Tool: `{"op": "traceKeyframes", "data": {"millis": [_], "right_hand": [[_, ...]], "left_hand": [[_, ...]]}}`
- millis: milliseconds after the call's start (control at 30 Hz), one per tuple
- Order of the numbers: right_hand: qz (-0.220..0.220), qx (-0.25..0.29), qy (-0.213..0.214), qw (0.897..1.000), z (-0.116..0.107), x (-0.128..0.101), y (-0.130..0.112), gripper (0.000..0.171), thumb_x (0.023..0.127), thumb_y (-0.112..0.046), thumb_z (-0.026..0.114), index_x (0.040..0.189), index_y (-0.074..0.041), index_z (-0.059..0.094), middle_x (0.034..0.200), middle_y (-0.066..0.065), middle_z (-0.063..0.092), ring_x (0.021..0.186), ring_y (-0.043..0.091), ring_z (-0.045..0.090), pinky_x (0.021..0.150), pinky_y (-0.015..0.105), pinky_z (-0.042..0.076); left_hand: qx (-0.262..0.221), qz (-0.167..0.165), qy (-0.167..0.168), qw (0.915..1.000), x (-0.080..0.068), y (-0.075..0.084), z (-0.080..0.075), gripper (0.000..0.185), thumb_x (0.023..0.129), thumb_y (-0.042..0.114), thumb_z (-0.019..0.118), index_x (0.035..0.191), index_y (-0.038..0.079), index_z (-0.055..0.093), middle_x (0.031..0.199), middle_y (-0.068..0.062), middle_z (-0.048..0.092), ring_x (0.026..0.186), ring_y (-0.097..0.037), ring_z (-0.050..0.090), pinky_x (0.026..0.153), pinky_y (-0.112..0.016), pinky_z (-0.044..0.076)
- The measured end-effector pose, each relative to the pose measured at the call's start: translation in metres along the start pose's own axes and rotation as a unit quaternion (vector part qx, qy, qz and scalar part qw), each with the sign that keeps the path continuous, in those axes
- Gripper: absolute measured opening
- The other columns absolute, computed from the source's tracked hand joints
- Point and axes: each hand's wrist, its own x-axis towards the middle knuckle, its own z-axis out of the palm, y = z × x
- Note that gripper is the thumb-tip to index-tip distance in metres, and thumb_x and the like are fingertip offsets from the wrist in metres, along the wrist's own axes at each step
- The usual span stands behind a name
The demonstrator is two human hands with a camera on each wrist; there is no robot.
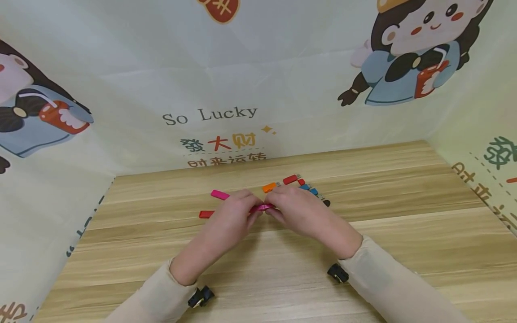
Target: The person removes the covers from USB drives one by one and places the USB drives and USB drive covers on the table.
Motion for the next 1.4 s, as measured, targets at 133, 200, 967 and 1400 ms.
{"op": "traceKeyframes", "data": {"millis": [133, 200, 967, 1400], "right_hand": [[-0.012, 0.004, 0.0, 1.0, 0.0, -0.0006, -0.0001, 0.004, 0.096, -0.011, 0.08, 0.095, -0.01, 0.076, 0.09, -0.003, 0.068, 0.079, 0.012, 0.063, 0.069, 0.026, 0.055], [-0.021, 0.006, 0.002, 1.0, 0.0001, -0.0008, 0.0002, 0.004, 0.097, -0.011, 0.079, 0.095, -0.01, 0.076, 0.09, -0.003, 0.069, 0.08, 0.012, 0.064, 0.071, 0.027, 0.056], [-0.087, 0.061, 0.004, 0.994, -0.0056, -0.0027, 0.0071, 0.009, 0.092, -0.004, 0.082, 0.1, -0.007, 0.079, 0.092, -0.003, 0.075, 0.086, 0.012, 0.069, 0.076, 0.03, 0.059], [-0.069, 0.045, 0.035, 0.996, 0.0008, -0.0044, 0.0024, 0.006, 0.092, -0.002, 0.082, 0.096, -0.004, 0.078, 0.088, 0.0, 0.074, 0.079, 0.013, 0.068, 0.071, 0.03, 0.058]], "left_hand": [[0.012, 0.005, -0.005, 0.9999, -0.0002, 0.0005, -0.0001, 0.007, 0.099, 0.012, 0.077, 0.099, 0.005, 0.078, 0.089, -0.003, 0.069, 0.085, -0.02, 0.066, 0.076, -0.034, 0.059], [0.015, 0.01, -0.006, 0.9998, -0.0005, 0.0005, -0.0004, 0.007, 0.099, 0.012, 0.077, 0.098, 0.005, 0.078, 0.088, -0.003, 0.069, 0.086, -0.021, 0.067, 0.077, -0.035, 0.059], [-0.035, 0.082, 0.01, 0.996, -0.0029, -0.0038, -0.0029, 0.006, 0.099, 0.007, 0.076, 0.101, 0.006, 0.081, 0.09, -0.002, 0.075, 0.086, -0.019, 0.067, 0.085, -0.032, 0.057], [-0.011, 0.067, 0.014, 0.9976, -0.0029, -0.0011, -0.0014, 0.007, 0.101, 0.008, 0.074, 0.101, 0.005, 0.08, 0.083, -0.001, 0.067, 0.08, -0.017, 0.062, 0.075, -0.028, 0.056]]}}
